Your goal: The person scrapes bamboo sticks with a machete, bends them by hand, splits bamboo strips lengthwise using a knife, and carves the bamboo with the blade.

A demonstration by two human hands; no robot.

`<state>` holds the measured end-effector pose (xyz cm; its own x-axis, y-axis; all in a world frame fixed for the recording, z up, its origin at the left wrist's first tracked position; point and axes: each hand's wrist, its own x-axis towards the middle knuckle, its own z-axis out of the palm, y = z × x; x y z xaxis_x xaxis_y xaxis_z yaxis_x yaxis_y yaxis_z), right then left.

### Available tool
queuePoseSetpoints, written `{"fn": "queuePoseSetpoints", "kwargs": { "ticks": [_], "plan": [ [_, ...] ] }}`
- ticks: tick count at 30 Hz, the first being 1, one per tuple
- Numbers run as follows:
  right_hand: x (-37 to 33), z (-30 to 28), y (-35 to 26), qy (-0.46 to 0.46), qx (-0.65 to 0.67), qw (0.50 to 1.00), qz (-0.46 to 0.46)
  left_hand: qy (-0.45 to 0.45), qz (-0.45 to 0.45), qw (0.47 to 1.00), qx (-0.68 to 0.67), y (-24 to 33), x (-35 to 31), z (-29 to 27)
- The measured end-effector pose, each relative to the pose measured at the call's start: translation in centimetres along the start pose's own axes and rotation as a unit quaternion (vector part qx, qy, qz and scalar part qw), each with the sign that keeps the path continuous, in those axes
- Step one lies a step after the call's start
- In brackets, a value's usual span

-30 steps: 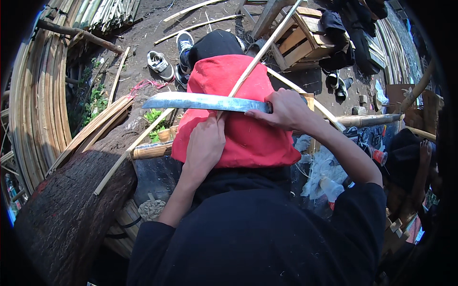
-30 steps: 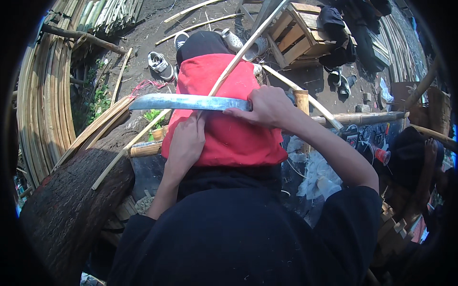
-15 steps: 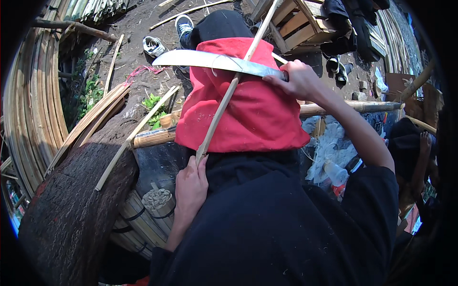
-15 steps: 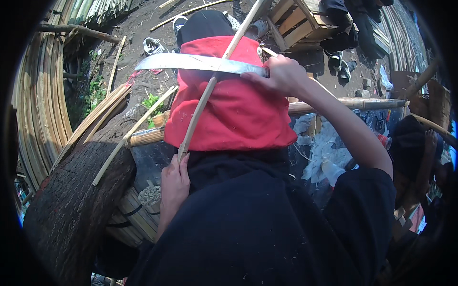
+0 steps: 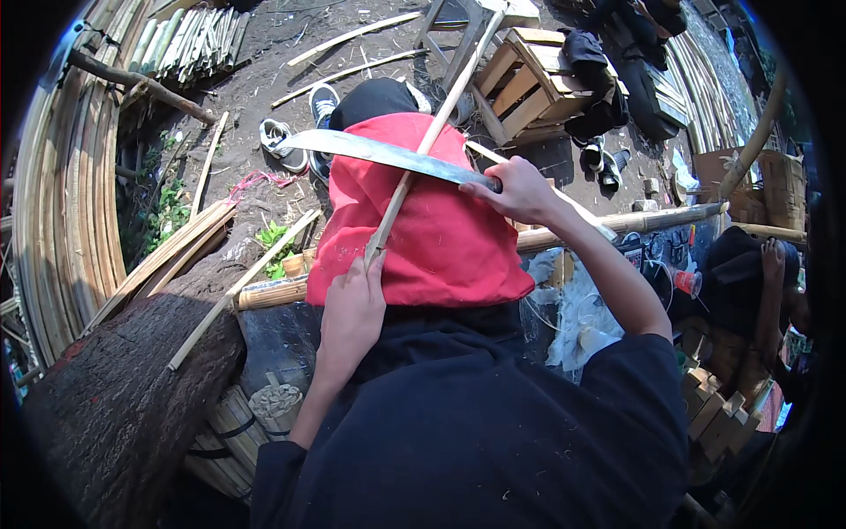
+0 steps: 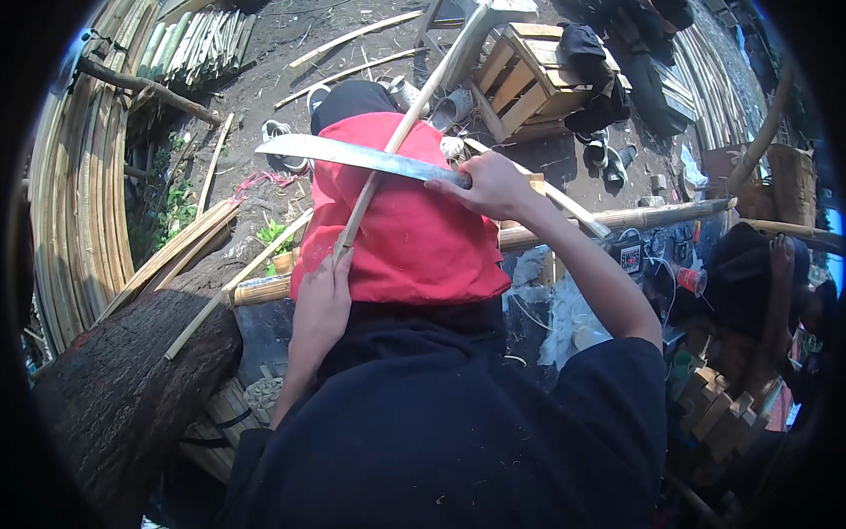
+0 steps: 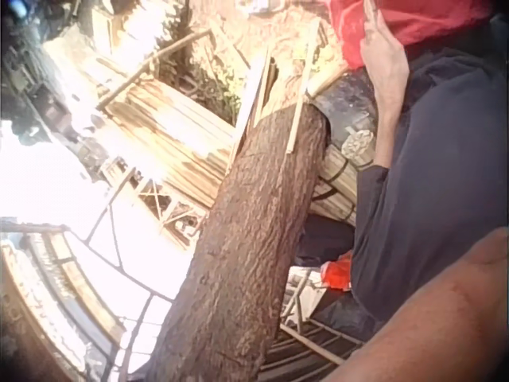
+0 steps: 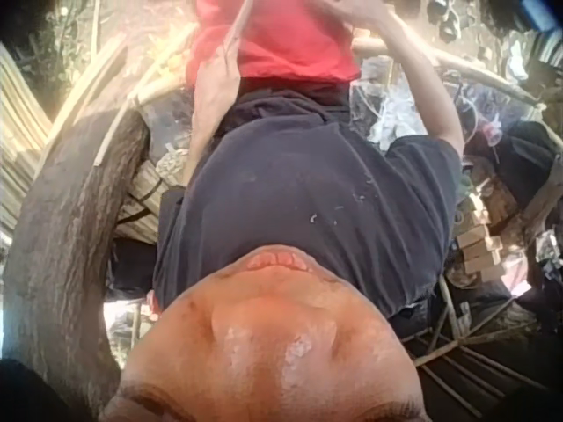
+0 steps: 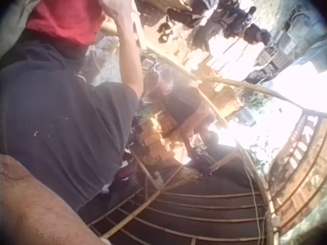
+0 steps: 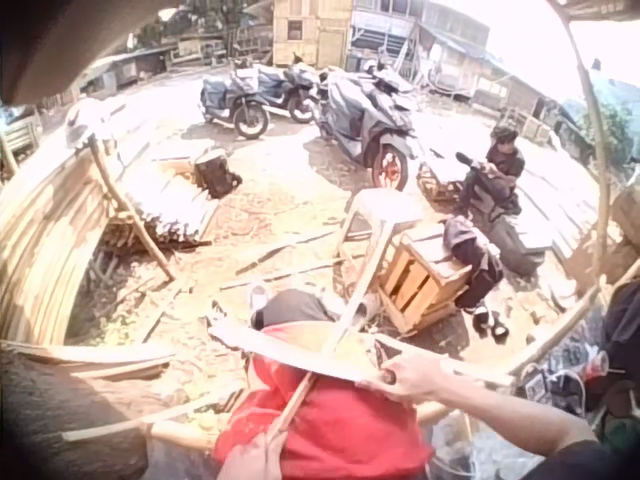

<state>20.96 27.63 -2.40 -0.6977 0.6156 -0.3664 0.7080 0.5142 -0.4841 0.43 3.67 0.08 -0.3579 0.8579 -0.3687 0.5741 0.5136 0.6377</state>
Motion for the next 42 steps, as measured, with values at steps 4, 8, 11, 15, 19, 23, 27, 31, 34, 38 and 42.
{"fn": "queuePoseSetpoints", "kwargs": {
  "ticks": [4, 8, 11, 15, 19, 23, 27, 31, 34, 38, 42],
  "plan": [
    [-1.6, 0.4, -2.2, -0.031, -0.031, 0.997, -0.065, -0.033, 0.012, 0.999, 0.04, 1.0, 4.7, 1.3],
    [-1.3, 1.4, -1.8, -0.032, -0.039, 0.999, -0.013, -0.018, 0.075, 0.996, 0.047, 0.3, 5.3, 2.6],
    [-0.1, 1.3, -1.1, -0.033, -0.056, 0.998, -0.013, 0.003, 0.067, 0.997, 0.025, -0.6, 3.7, 2.5],
    [1.4, 0.3, -0.6, -0.096, -0.082, 0.992, 0.0, -0.028, 0.027, 0.999, -0.015, -1.7, -0.6, 0.3],
    [3.4, -1.2, 1.5, -0.096, -0.046, 0.994, 0.037, -0.033, -0.04, 0.999, 0.002, -4.7, -6.3, -1.2],
    [5.2, -6.2, 8.7, 0.032, 0.029, 0.98, 0.196, -0.021, -0.064, 0.998, 0.018, -6.5, -11.9, -3.3],
    [5.7, -5.8, 10.0, 0.056, 0.108, 0.968, 0.219, -0.034, -0.079, 0.994, 0.065, -6.4, -11.4, -3.1],
    [3.5, -3.2, 5.8, 0.055, 0.165, 0.969, 0.179, -0.041, -0.097, 0.994, 0.018, -4.2, -8.3, -2.6],
    [0.6, -1.2, 3.2, 0.016, 0.113, 0.991, 0.063, -0.051, -0.039, 0.998, -0.011, -1.4, -3.3, -1.6],
    [-2.5, -0.5, -0.7, 0.028, 0.013, 0.996, -0.087, -0.028, 0.062, 0.998, -0.018, -0.1, 2.3, 0.9],
    [-2.9, -1.4, -3.6, -0.076, 0.103, 0.991, 0.041, -0.042, 0.073, 0.996, -0.01, 0.9, 4.4, 1.2]
  ]
}}
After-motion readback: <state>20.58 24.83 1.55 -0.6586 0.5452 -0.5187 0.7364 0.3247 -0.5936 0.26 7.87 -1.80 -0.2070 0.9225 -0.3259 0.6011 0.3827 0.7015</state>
